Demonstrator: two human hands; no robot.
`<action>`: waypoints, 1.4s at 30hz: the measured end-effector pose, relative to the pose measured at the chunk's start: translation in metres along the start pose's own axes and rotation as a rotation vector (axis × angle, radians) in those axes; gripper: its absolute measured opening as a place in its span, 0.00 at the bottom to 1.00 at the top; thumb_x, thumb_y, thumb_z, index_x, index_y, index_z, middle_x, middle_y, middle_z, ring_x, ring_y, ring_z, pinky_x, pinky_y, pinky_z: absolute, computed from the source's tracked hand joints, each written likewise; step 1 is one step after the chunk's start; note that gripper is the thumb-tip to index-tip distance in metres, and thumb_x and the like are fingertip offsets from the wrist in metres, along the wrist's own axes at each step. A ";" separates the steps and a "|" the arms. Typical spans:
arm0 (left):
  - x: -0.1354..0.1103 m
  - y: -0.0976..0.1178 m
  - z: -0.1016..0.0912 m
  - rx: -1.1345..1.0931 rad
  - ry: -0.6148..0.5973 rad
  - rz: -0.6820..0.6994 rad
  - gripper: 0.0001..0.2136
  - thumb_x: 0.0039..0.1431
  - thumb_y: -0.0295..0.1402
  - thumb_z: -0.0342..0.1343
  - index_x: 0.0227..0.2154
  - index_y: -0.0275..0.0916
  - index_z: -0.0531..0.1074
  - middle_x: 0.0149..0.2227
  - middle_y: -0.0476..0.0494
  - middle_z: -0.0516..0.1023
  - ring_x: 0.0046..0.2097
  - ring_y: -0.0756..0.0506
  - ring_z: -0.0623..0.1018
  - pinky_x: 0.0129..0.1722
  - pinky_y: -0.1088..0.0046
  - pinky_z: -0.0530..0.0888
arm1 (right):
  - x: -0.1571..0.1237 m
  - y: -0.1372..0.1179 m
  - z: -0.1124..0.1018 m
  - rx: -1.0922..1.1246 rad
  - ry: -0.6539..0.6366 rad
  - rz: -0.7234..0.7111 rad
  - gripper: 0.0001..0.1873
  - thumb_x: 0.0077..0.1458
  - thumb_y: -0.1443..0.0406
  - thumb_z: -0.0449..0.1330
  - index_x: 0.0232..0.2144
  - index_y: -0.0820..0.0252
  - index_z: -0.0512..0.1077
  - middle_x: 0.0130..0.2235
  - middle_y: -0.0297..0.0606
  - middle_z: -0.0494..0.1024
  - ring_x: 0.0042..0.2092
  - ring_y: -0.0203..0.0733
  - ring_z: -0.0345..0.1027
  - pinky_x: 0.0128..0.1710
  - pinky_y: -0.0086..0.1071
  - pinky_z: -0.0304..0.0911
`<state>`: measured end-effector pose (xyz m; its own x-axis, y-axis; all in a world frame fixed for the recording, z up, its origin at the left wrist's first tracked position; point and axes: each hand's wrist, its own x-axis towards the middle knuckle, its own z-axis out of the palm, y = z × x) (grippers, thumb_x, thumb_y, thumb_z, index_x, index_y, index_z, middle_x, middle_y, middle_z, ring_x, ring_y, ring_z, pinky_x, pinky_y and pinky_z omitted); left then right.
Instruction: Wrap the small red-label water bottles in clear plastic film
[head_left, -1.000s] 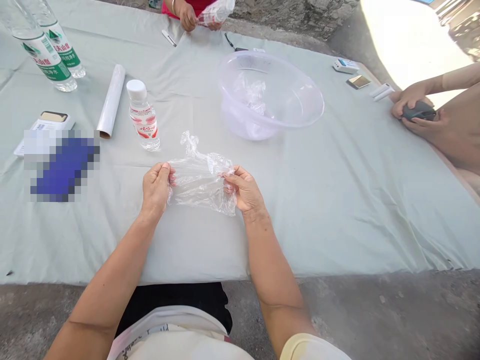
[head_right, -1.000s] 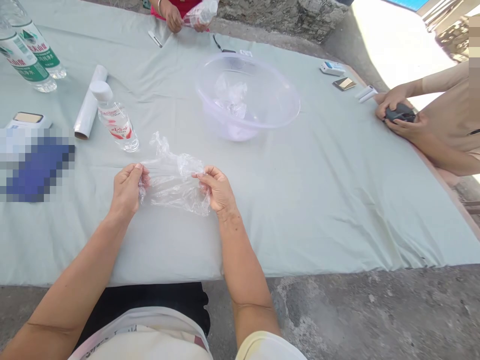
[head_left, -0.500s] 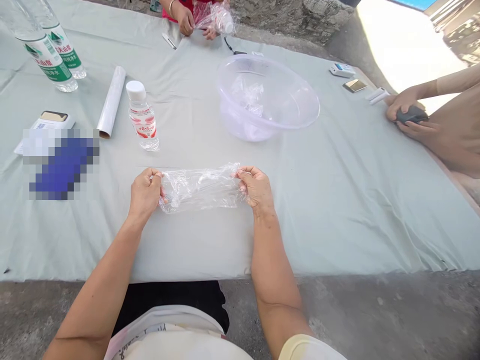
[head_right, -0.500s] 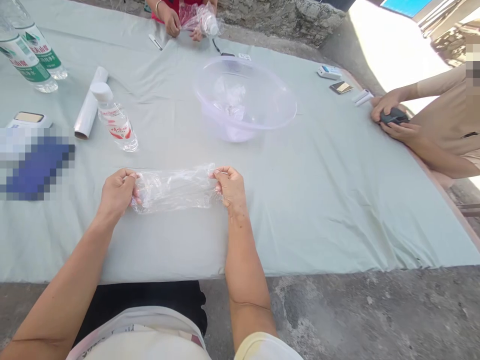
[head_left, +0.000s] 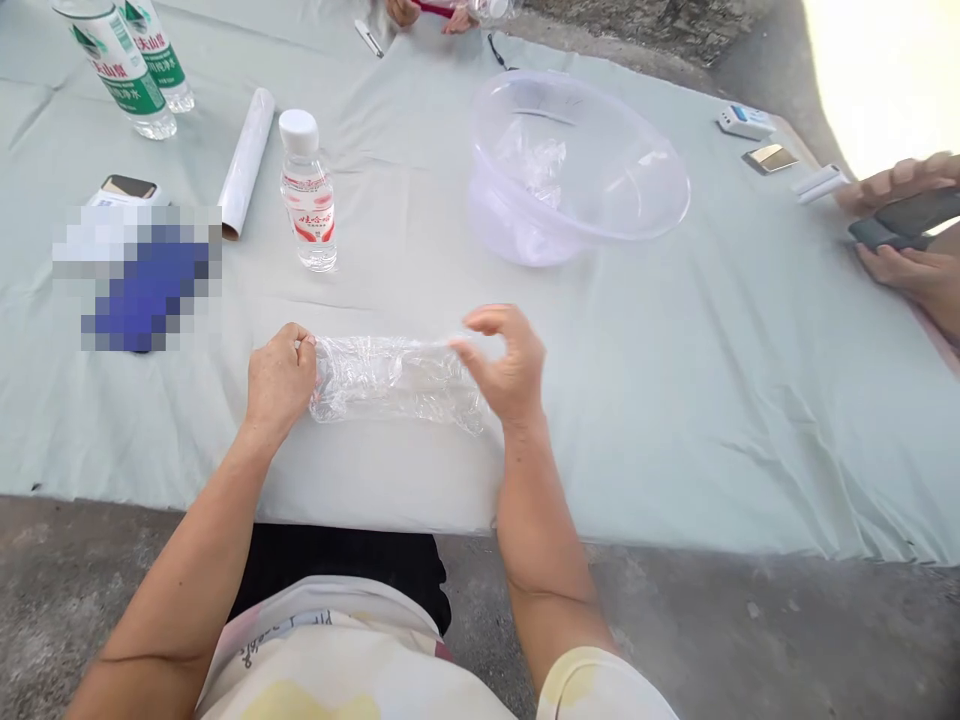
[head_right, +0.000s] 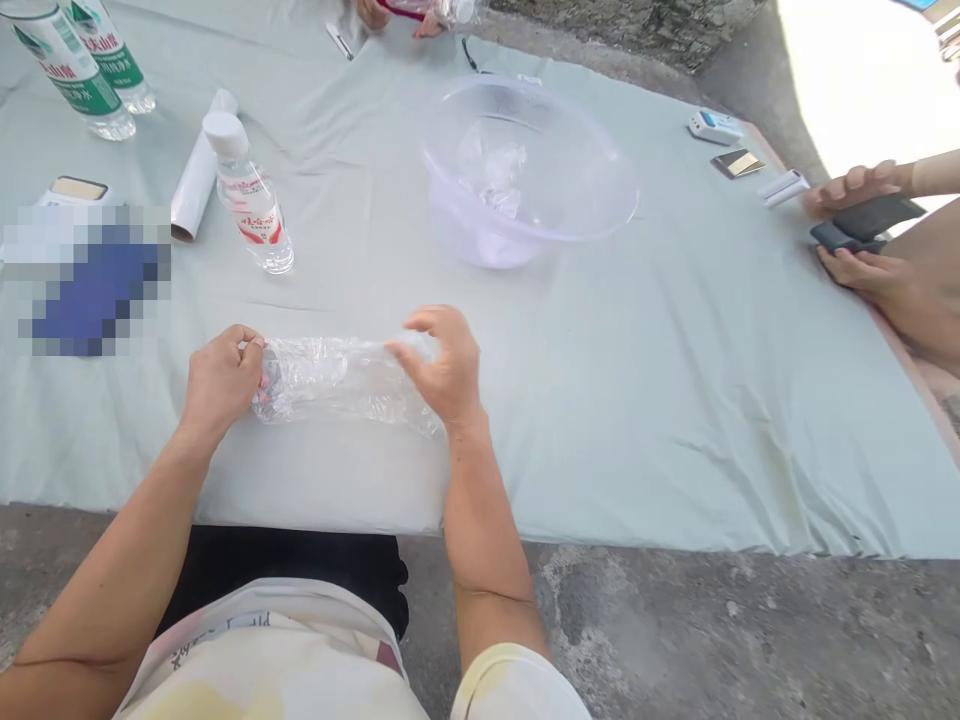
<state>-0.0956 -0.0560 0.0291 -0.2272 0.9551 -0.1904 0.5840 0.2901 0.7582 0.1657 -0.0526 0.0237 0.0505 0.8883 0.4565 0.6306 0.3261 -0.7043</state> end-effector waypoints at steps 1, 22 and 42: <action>0.000 0.000 0.000 0.003 0.000 0.003 0.07 0.61 0.31 0.46 0.30 0.44 0.67 0.16 0.52 0.72 0.18 0.46 0.73 0.21 0.73 0.64 | -0.002 -0.004 0.009 -0.025 -0.159 -0.072 0.12 0.56 0.53 0.63 0.37 0.52 0.71 0.45 0.41 0.79 0.51 0.48 0.70 0.54 0.43 0.64; -0.041 -0.032 -0.069 0.440 0.339 0.207 0.09 0.62 0.33 0.51 0.42 0.43 0.75 0.47 0.39 0.79 0.38 0.42 0.78 0.35 0.65 0.70 | 0.004 0.006 0.020 0.317 -0.202 0.669 0.10 0.54 0.58 0.60 0.33 0.57 0.75 0.26 0.30 0.74 0.19 0.28 0.57 0.22 0.28 0.57; -0.032 -0.015 0.024 0.632 -0.074 0.675 0.29 0.57 0.43 0.63 0.59 0.37 0.66 0.65 0.23 0.64 0.66 0.29 0.65 0.65 0.40 0.56 | 0.004 0.014 0.026 0.184 -0.088 0.550 0.10 0.52 0.57 0.63 0.32 0.56 0.78 0.22 0.29 0.72 0.25 0.35 0.61 0.29 0.31 0.56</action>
<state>-0.0780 -0.0896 0.0088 0.3533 0.9288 0.1117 0.8958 -0.3703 0.2457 0.1542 -0.0365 0.0017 0.2626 0.9639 -0.0447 0.3844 -0.1470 -0.9114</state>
